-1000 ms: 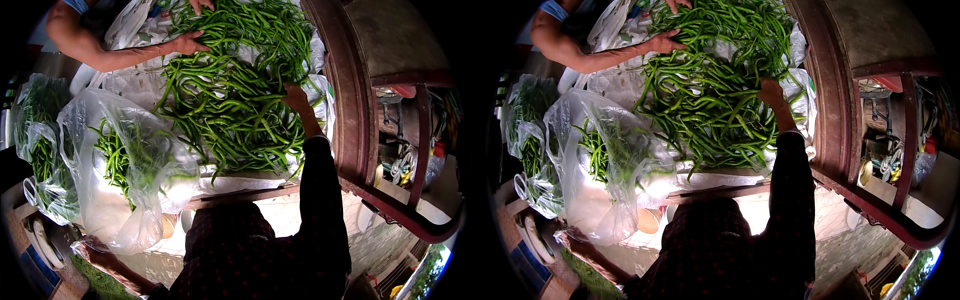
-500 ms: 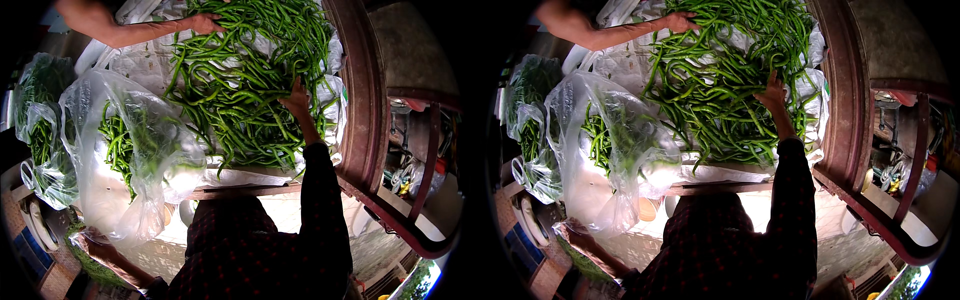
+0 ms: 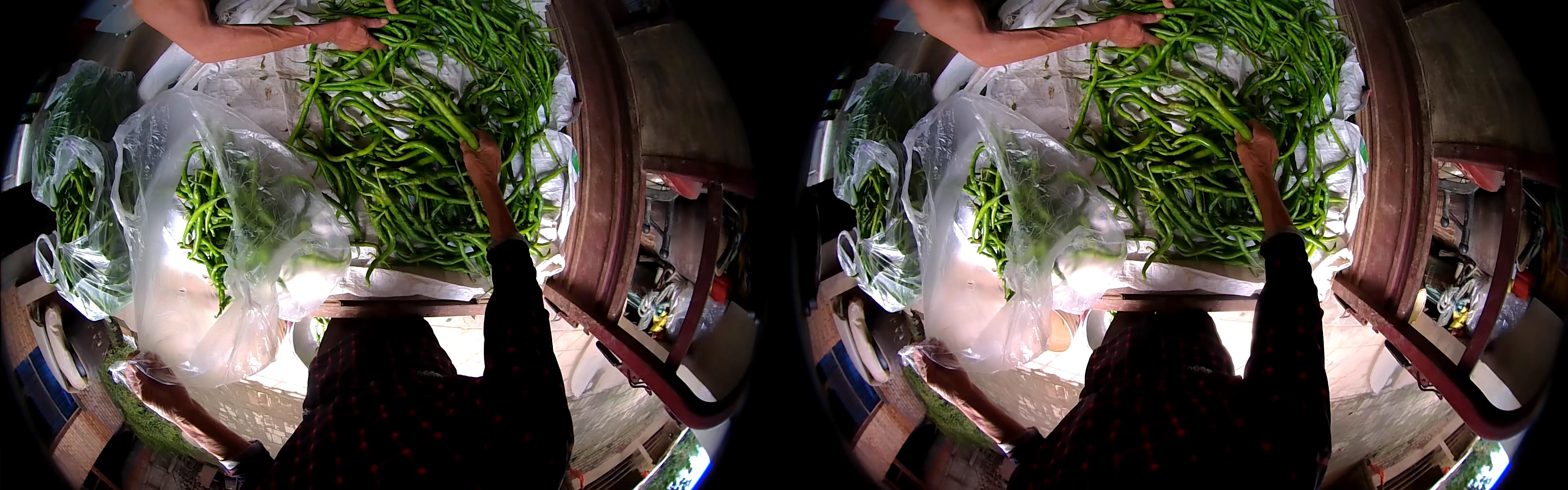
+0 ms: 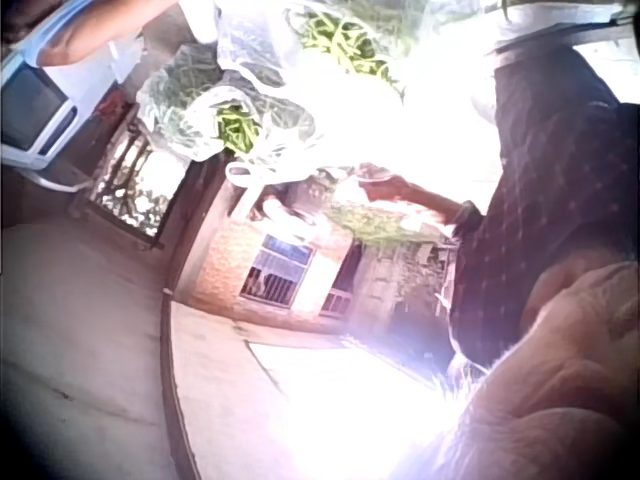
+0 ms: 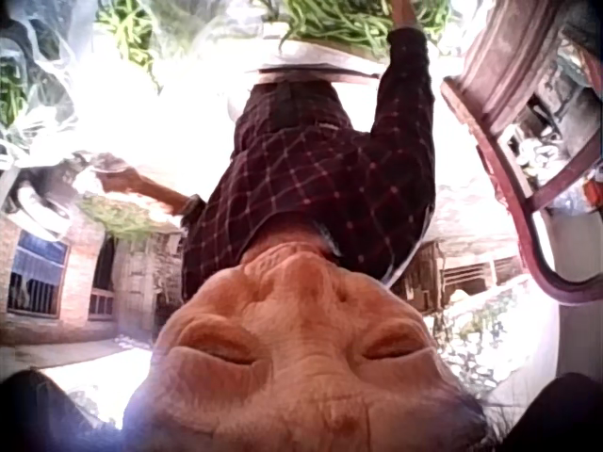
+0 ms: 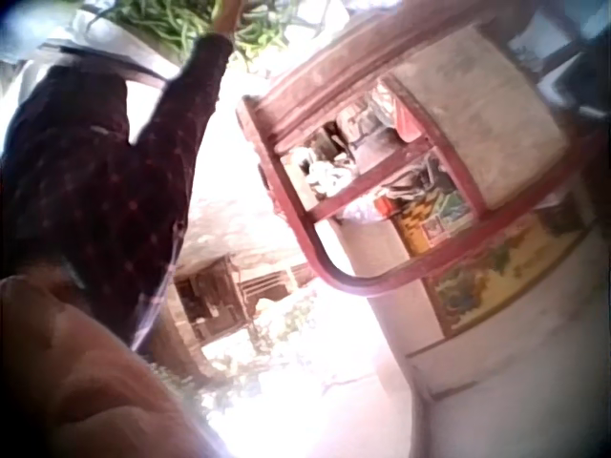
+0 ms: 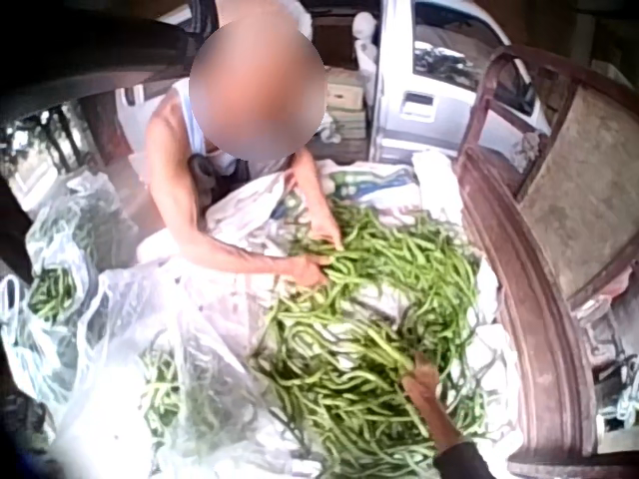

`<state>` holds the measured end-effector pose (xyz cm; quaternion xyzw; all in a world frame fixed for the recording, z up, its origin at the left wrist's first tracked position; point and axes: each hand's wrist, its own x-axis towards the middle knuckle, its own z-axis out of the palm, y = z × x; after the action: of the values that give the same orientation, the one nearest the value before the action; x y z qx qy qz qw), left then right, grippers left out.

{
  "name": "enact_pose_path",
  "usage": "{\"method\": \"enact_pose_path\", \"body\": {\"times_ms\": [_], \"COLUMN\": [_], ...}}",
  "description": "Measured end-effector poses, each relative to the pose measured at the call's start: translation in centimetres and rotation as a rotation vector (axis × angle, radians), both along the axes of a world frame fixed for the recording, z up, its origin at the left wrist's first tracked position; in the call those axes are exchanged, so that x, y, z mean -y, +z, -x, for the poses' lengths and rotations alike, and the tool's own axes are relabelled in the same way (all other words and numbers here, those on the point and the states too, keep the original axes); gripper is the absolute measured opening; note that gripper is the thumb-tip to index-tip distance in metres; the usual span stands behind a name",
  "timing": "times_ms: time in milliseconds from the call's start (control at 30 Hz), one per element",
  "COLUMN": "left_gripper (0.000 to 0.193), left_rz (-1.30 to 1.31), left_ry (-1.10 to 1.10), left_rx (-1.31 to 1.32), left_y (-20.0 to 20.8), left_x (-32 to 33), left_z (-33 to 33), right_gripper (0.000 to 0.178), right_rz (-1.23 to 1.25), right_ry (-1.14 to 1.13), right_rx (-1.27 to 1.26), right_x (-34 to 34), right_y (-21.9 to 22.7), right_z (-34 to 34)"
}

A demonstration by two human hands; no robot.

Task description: The person sorts green chili peppers from a large pile on a table into a plastic bag. They pick peppers by hand, place them into the bag, and occasionally adjust the bag or the pile. Another person is also sorting peppers nearby.

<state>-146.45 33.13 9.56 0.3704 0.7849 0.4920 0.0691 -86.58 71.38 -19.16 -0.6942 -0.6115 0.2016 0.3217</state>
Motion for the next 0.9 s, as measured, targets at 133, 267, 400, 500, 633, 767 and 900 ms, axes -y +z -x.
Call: {"method": "enact_pose_path", "body": {"times_ms": [133, 267, 400, 500, 633, 767, 900], "left_gripper": [0.019, 0.019, 0.020, 0.020, 0.022, 0.024, 0.025], "left_rz": [-0.428, -0.497, -0.632, -0.791, -0.867, -0.842, -0.868], "left_ry": [0.075, -0.064, -0.270, -0.432, -0.358, -0.355, -0.264], "left_rx": [0.704, 0.848, 0.986, 1.254, 1.056, 0.746, 0.773], "left_y": [1.2, 1.4, 1.1, 1.5, 2.3, 2.1, 1.6], "left_x": [-2.9, -2.2, -3.7, -4.3, -5.0, -4.2, -3.1], "left_z": [-2.9, -2.1, -2.4, -2.1, -1.8, 0.8, 0.4], "right_gripper": [0.015, 0.022, 0.022, 0.026, 0.028, 0.047, 0.027], "right_rz": [-0.258, -0.248, -0.297, -0.160, 0.602, 0.633, 0.381], "right_ry": [0.012, 0.041, 0.261, 0.441, 0.680, 0.869, 0.380], "right_rx": [-0.400, -0.993, -1.477, -1.654, -1.476, -0.703, -1.131], "right_x": [-0.9, 0.0, 0.9, 4.1, 12.5, 15.8, 13.7], "right_y": [4.1, 18.1, 27.1, 29.2, 24.6, 19.2, 20.5], "right_z": [-0.5, 5.1, 14.2, 24.5, 35.3, 33.0, 23.6]}}
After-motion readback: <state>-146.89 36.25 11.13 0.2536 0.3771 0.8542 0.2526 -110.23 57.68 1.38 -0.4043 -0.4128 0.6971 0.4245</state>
